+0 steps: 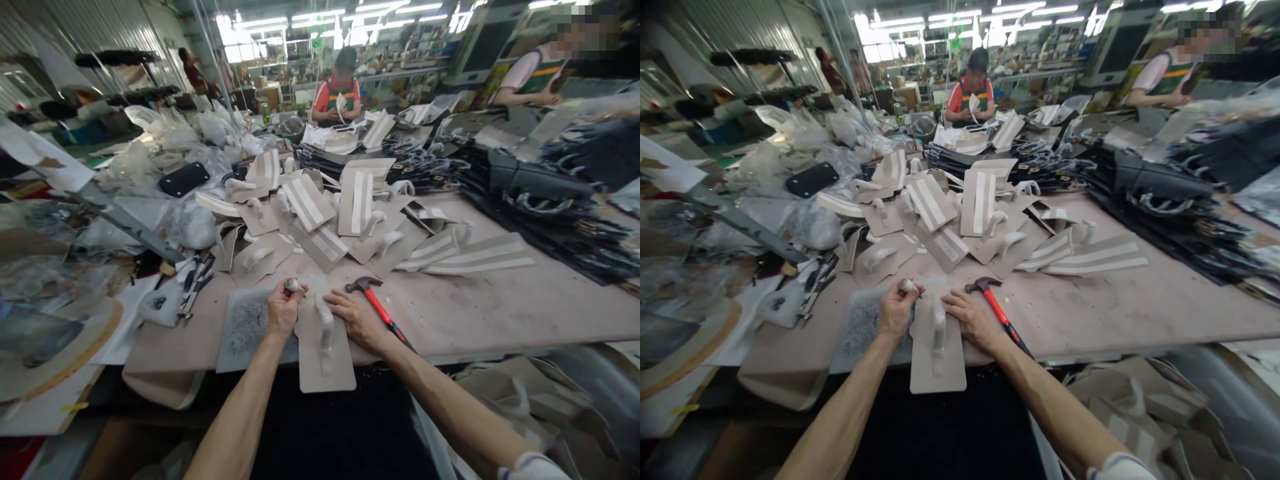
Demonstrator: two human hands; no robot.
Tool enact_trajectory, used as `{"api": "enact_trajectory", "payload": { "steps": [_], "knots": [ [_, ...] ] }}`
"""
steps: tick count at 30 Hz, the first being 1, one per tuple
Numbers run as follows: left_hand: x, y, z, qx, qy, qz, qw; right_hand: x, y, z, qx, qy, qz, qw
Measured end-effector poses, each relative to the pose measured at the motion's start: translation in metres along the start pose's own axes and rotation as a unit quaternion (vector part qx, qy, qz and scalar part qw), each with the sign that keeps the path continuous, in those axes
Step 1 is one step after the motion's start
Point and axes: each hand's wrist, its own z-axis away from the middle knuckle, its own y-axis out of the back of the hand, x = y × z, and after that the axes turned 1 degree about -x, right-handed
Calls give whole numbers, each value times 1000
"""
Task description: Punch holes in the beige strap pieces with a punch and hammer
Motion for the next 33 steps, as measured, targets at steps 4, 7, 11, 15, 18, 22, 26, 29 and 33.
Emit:
{"api": "enact_trajectory", "payload": {
  "steps": [4, 7, 11, 15, 18, 22, 26, 29, 33],
  "knots": [
    [-7, -16, -9, -46, 19, -23, 998, 6, 5, -12, -30, 13, 25, 999],
    [-17, -18, -12, -36, 13, -41, 998, 11, 0, -12, -17, 15, 16, 1000],
    [-15, -17, -19, -43, 25, -54, 997, 17, -8, -11, 15, 27, -30, 999],
    [-6, -23, -28, -120, 8, -108, 987, 21, -7, -15, 25, 48, -69, 996],
    [-7, -25, -28, -143, -7, -124, 982, 24, -8, -17, 37, 48, -84, 995],
    [-12, -21, -24, -113, 14, -98, 989, 28, -12, -14, 43, 37, -100, 993],
    [-13, -18, -23, -108, 23, -87, 990, 30, -14, -13, 47, 27, -99, 994],
    [-13, -17, -24, -112, 22, -96, 989, 27, -12, -14, 49, 29, -87, 995],
    [-14, -17, -25, -118, 26, -93, 988, 19, -7, -8, 48, 20, -48, 997]
  ]
}}
